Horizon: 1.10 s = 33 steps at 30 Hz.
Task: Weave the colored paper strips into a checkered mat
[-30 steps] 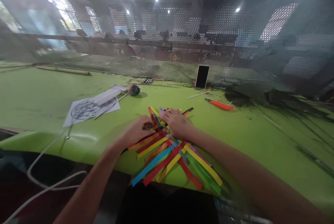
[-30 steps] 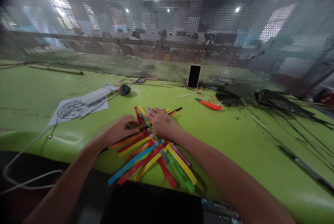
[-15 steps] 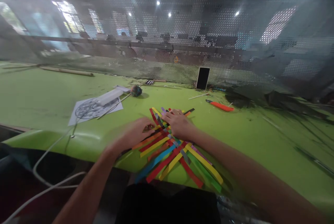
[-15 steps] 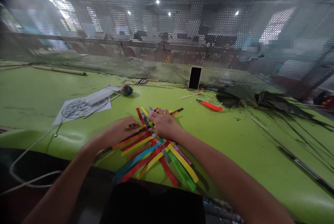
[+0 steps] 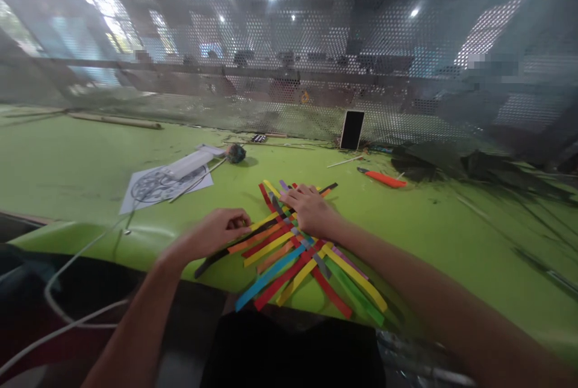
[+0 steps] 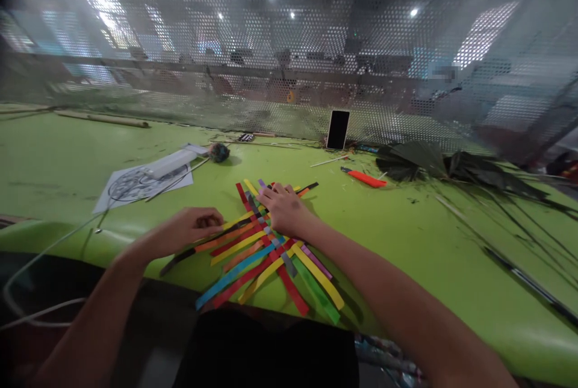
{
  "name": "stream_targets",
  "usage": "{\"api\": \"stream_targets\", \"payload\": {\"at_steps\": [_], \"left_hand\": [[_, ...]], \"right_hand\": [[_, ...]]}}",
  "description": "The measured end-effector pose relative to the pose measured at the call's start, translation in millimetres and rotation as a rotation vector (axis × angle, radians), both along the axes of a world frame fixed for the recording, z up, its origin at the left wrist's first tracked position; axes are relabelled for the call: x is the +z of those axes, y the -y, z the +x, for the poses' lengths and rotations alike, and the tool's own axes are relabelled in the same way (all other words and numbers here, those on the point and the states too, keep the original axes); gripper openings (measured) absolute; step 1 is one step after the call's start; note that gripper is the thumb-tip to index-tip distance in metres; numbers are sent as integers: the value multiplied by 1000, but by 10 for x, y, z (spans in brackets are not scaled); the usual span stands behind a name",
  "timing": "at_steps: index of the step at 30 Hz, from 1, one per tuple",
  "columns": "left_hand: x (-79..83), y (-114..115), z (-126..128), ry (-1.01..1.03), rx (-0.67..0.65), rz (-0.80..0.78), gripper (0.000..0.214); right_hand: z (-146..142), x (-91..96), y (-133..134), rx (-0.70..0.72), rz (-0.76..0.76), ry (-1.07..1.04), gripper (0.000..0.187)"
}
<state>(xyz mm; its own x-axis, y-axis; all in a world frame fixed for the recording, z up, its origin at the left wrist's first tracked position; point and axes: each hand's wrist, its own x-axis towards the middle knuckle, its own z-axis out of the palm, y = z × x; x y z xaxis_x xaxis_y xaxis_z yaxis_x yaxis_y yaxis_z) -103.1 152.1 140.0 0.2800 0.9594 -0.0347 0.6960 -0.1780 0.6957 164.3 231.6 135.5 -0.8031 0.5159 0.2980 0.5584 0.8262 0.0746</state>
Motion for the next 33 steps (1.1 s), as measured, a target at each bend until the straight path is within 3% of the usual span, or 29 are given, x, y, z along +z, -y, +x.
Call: {"api": "stream_targets", "payload": {"at_steps": [9, 14, 20, 24, 29, 33], "left_hand": [[95, -31, -207, 126, 67, -37, 56], [72, -170, 38, 131, -9, -32, 48], [-29, -469, 221, 243, -69, -52, 49], [-93, -551, 228, 252, -50, -20, 42], [-106, -598, 229, 246, -59, 1, 33], [-73, -663, 248, 225, -81, 27, 25]], "right_hand": [[46, -26, -68, -106, -27, -426, 59], [100, -80, -206, -168, -42, -686, 54], [170, -128, -340, -279, -188, -935, 40], [149, -90, -295, -284, -194, -809, 39], [58, -33, -162, -191, -135, -414, 45], [6, -35, -89, -113, -101, -211, 39]]}}
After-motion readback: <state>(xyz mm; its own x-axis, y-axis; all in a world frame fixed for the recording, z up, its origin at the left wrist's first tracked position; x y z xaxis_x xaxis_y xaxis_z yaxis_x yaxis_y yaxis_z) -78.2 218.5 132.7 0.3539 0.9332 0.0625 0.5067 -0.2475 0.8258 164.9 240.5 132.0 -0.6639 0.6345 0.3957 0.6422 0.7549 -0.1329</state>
